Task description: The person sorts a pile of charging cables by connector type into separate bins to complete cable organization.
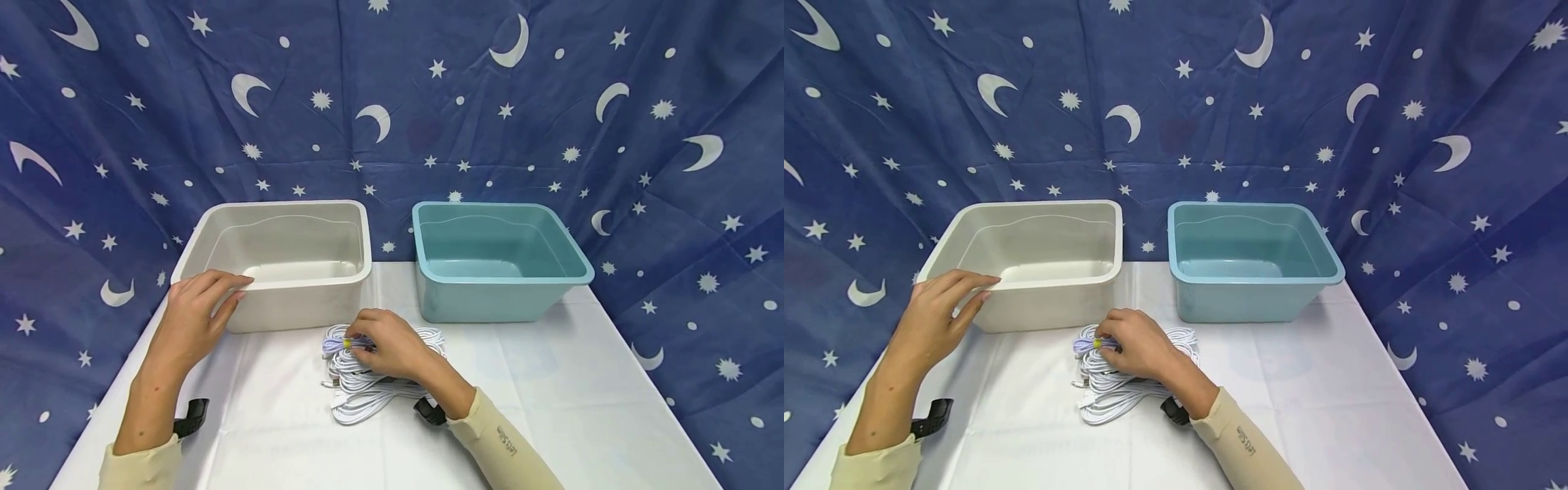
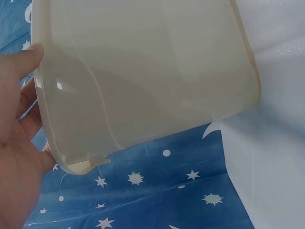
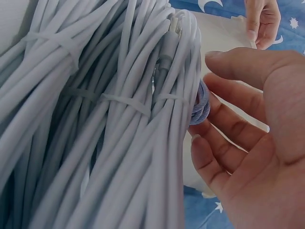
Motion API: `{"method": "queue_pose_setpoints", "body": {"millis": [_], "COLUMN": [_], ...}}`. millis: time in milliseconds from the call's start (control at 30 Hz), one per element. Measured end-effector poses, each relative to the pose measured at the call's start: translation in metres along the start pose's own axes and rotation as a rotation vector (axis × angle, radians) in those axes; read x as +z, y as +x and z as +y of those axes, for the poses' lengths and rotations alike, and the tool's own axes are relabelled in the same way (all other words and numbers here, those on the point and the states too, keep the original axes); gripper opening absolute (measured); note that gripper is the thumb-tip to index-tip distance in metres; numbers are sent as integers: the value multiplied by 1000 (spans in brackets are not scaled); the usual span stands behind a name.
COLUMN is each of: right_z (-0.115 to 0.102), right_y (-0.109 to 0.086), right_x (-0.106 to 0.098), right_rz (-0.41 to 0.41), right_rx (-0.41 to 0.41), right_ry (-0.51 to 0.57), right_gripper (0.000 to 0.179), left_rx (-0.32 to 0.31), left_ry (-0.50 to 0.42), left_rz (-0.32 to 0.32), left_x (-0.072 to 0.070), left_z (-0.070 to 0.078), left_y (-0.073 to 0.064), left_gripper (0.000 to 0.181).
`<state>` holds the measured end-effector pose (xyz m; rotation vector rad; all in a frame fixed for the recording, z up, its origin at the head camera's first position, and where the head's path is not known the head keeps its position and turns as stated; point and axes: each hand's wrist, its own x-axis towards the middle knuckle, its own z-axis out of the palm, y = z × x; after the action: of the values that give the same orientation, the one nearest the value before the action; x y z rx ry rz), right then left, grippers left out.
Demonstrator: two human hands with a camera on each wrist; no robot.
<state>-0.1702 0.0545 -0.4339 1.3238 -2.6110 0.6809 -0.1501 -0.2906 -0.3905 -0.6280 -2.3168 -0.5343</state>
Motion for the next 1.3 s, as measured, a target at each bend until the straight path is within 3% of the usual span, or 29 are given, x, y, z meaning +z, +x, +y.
{"method": "queue_pose_setpoints", "body": {"millis": [233,500,733,1300], "right_z": [-1,3,3,-3], "right_y": [-2,-3,0,1], "right_x": [3,5,3,-1], "right_rz": [-23,16,41,95], "right_rx": [19,1,-19,-31], "right_ry": [10,-6,-4,-23], "right_gripper": [17,14,14,14], "left_rx": [1,-3,3,-6], "left_ry": [-4,-9,-3,3], "left_rz": [6,-10,36,-3], "left_x": [0,1,0,-2], "left_z": [2,2,4,2], "left_y": [-1,1,4,-1], "left_gripper": [30,29,35,31]}}
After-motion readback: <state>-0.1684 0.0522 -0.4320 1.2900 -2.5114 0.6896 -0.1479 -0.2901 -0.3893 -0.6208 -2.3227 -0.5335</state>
